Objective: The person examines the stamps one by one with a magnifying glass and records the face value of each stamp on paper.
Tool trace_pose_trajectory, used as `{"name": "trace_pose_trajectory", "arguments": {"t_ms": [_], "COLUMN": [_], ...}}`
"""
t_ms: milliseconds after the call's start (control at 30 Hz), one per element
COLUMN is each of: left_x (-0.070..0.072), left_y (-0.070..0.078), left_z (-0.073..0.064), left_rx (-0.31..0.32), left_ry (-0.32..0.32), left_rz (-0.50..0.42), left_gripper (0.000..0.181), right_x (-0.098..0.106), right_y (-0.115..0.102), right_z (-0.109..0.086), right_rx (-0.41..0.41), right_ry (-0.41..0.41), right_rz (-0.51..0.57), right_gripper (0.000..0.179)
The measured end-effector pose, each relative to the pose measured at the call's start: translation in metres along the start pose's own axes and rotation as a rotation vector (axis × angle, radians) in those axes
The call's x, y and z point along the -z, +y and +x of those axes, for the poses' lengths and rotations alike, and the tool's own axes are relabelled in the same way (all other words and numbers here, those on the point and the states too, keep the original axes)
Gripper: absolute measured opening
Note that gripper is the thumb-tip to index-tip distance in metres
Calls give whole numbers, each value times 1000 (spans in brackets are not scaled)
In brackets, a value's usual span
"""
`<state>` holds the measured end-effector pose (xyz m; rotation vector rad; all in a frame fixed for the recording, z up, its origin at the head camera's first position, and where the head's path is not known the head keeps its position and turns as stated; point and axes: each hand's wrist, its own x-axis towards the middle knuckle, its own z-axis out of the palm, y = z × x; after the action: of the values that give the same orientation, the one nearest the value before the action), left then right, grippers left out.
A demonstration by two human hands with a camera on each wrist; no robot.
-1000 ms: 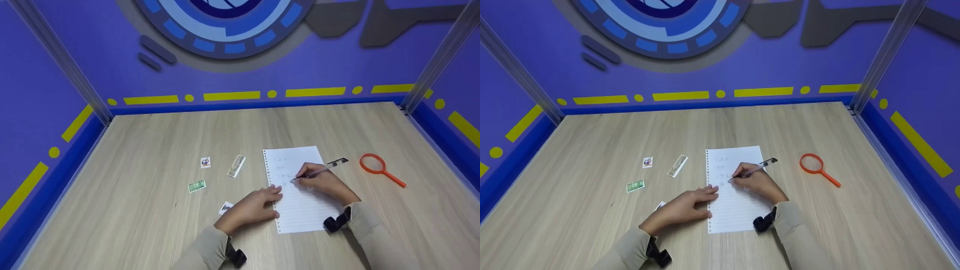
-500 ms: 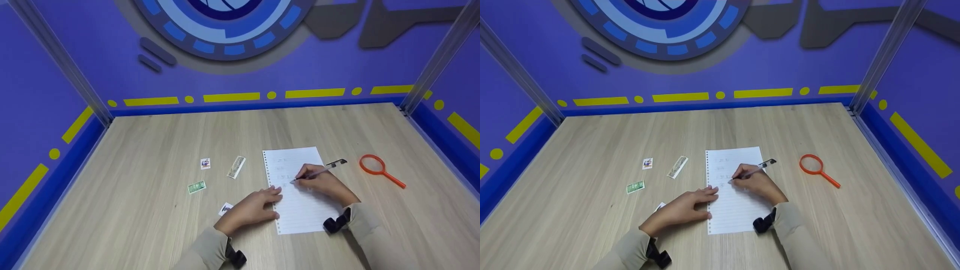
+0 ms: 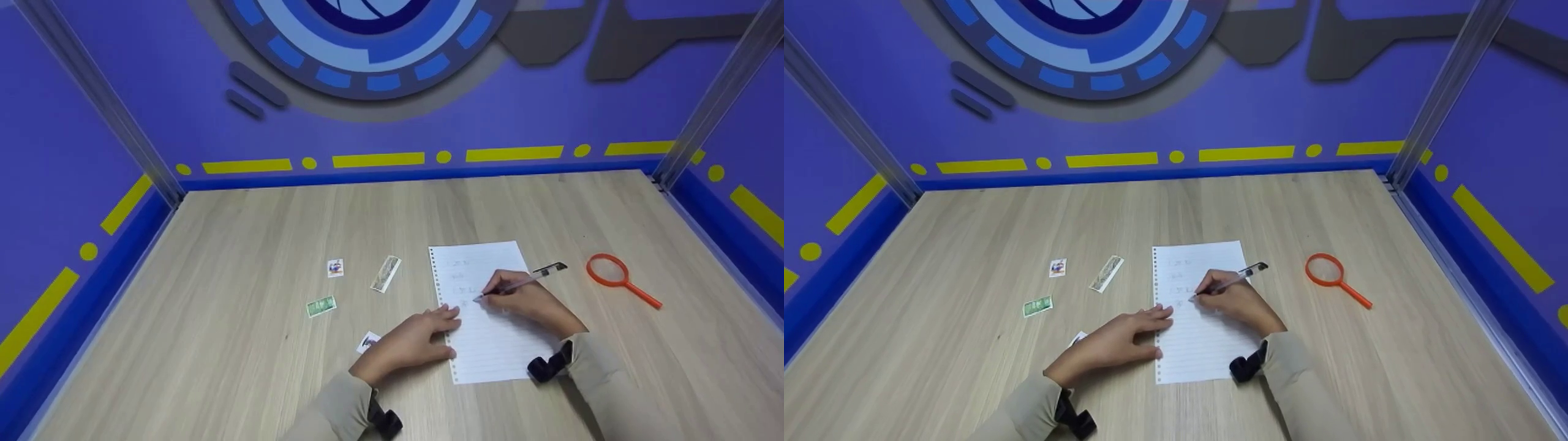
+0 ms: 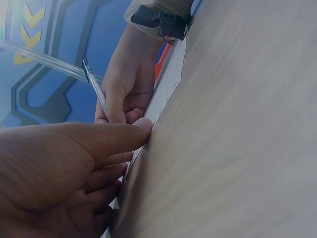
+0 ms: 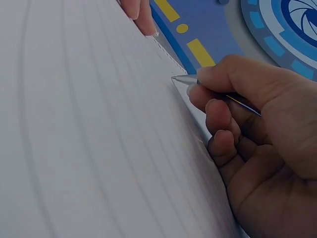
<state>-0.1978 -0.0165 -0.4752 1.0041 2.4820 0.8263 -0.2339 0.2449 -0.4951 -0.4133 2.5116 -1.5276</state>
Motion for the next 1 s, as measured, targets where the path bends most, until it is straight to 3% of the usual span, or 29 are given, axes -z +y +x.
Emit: {"name": "trace_pose_trajectory", "arguments": {"t_ms": [367, 1000], "left_x": [-1, -2], "left_y": [-2, -1], "left_z": [0, 0], "left_rx": [-10, 3], "left_ry": [1, 9], "left_rz": [6, -11], "left_gripper": [55, 55], "right_x": [-1, 0], "right_y": [-1, -1], "right_z": [0, -1], "right_rx": [-77, -41], "right_ry": [43, 42], "right_rz": [-41, -9], "right_gripper": [10, 11]}}
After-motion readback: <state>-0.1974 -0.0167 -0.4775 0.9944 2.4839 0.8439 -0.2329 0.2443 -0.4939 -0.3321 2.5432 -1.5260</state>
